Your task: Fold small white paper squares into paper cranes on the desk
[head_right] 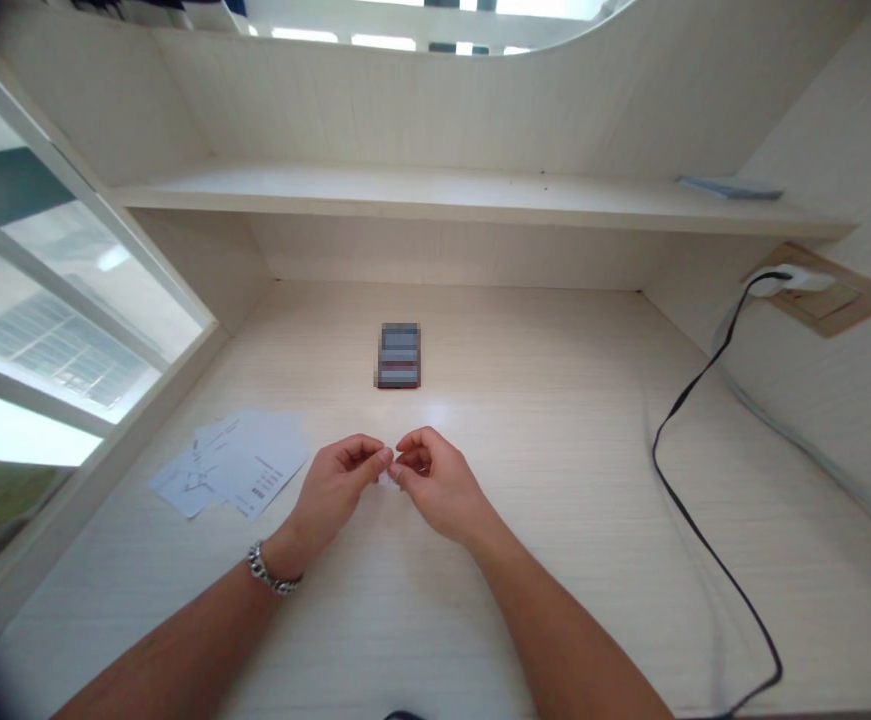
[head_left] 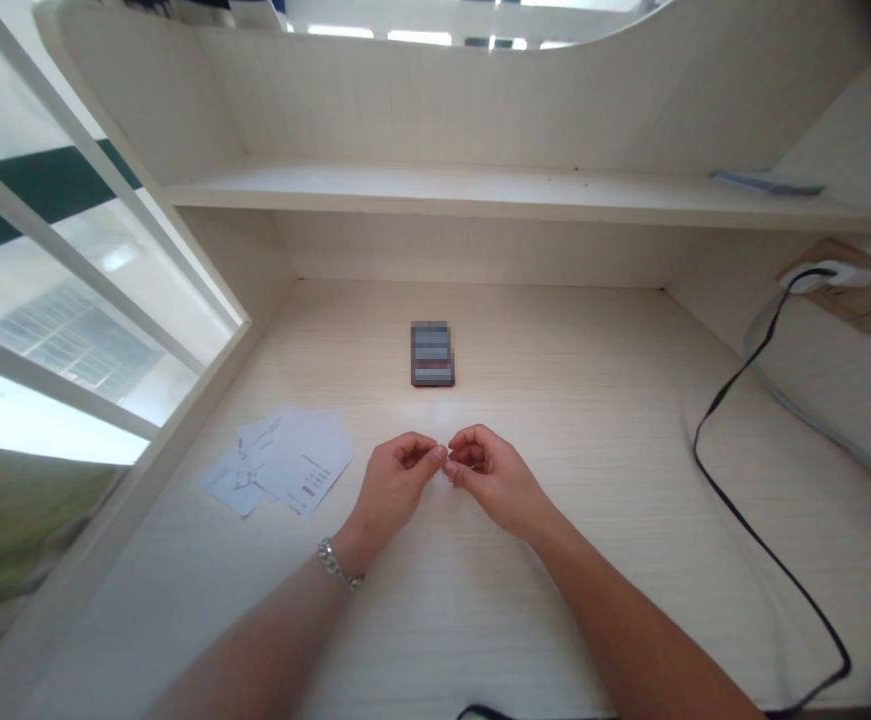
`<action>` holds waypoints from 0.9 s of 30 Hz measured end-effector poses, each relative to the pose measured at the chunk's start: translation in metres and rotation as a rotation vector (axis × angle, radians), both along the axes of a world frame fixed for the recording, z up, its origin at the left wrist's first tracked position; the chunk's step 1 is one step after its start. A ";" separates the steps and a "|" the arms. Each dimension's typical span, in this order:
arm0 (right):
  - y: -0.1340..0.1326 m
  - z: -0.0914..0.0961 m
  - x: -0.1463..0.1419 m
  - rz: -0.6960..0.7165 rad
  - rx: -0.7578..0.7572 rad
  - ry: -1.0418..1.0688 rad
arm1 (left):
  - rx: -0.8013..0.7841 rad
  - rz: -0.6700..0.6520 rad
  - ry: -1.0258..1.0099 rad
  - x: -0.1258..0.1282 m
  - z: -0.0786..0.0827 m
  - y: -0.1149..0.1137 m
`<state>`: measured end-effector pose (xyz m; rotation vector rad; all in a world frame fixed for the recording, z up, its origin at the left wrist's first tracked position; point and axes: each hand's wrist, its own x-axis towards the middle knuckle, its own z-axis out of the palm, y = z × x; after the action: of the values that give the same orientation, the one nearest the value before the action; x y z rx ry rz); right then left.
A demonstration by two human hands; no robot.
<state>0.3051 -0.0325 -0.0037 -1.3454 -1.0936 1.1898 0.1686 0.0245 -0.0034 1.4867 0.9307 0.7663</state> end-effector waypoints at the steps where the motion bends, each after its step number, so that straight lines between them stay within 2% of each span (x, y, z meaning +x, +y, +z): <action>1: 0.000 -0.001 0.000 0.009 0.000 0.002 | -0.003 0.013 -0.003 0.000 0.001 0.000; 6: 0.000 -0.003 -0.001 0.015 -0.007 0.072 | -0.065 0.042 -0.037 0.000 0.003 -0.001; 9: -0.001 0.000 -0.002 -0.031 0.003 0.021 | -0.134 0.039 -0.095 0.002 0.001 -0.002; 14: -0.004 0.005 -0.002 -0.092 0.028 -0.073 | -0.282 -0.060 -0.202 0.002 -0.003 -0.003; 18: -0.004 0.007 0.001 -0.052 0.033 -0.083 | -0.322 -0.083 -0.261 -0.001 -0.004 -0.002; 22: -0.001 0.006 0.005 0.011 0.069 0.026 | -0.448 -0.109 -0.349 -0.003 0.001 0.000; 27: 0.002 0.006 0.007 0.010 0.080 0.073 | -0.513 -0.159 -0.459 -0.004 0.006 -0.002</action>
<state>0.3122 -0.0303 0.0020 -1.2274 -1.0857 1.1815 0.1651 0.0229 0.0031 0.8713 0.5897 0.6508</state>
